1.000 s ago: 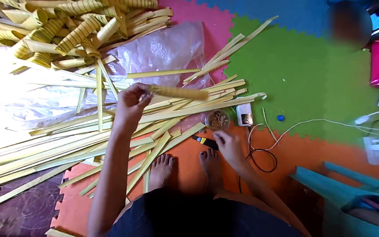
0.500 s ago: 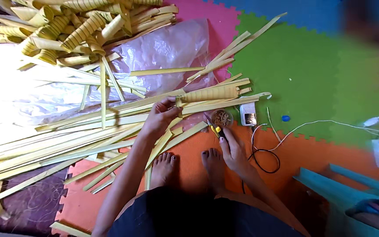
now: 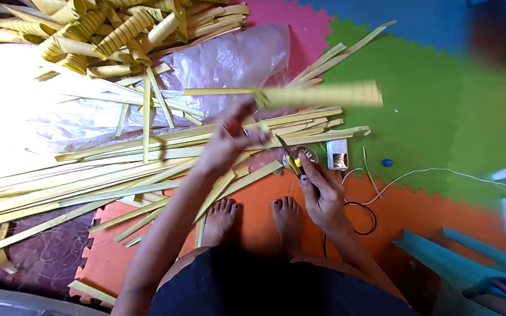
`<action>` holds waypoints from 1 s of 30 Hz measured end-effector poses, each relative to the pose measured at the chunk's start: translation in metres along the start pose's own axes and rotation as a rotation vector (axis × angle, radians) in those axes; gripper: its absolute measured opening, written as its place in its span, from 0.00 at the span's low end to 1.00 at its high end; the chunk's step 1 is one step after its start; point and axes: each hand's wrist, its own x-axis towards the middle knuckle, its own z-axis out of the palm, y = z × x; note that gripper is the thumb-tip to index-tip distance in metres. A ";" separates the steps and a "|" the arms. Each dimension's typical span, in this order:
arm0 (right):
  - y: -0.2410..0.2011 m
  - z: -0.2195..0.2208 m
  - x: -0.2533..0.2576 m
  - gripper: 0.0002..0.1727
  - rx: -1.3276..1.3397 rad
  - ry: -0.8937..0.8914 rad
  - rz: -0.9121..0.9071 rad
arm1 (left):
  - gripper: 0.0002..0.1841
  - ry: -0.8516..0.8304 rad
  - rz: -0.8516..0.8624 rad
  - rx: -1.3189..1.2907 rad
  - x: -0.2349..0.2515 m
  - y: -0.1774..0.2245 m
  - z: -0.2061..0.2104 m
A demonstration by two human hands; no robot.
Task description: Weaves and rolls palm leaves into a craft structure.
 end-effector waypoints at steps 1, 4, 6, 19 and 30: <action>0.003 -0.001 -0.004 0.23 -0.002 -0.003 0.008 | 0.32 0.114 0.131 0.109 0.012 0.010 -0.016; 0.027 0.006 -0.027 0.23 -0.043 -0.089 0.068 | 0.46 0.466 0.285 0.727 0.042 0.023 -0.081; 0.054 0.018 -0.049 0.21 -0.102 -0.221 0.131 | 0.45 0.497 0.092 1.061 0.041 0.012 -0.097; 0.111 0.048 -0.092 0.23 -0.347 -0.579 0.280 | 0.13 -0.267 -0.357 1.560 0.006 -0.139 -0.073; 0.017 0.030 -0.001 0.12 0.741 -0.026 0.755 | 0.07 -0.271 -0.041 1.126 -0.031 -0.028 0.016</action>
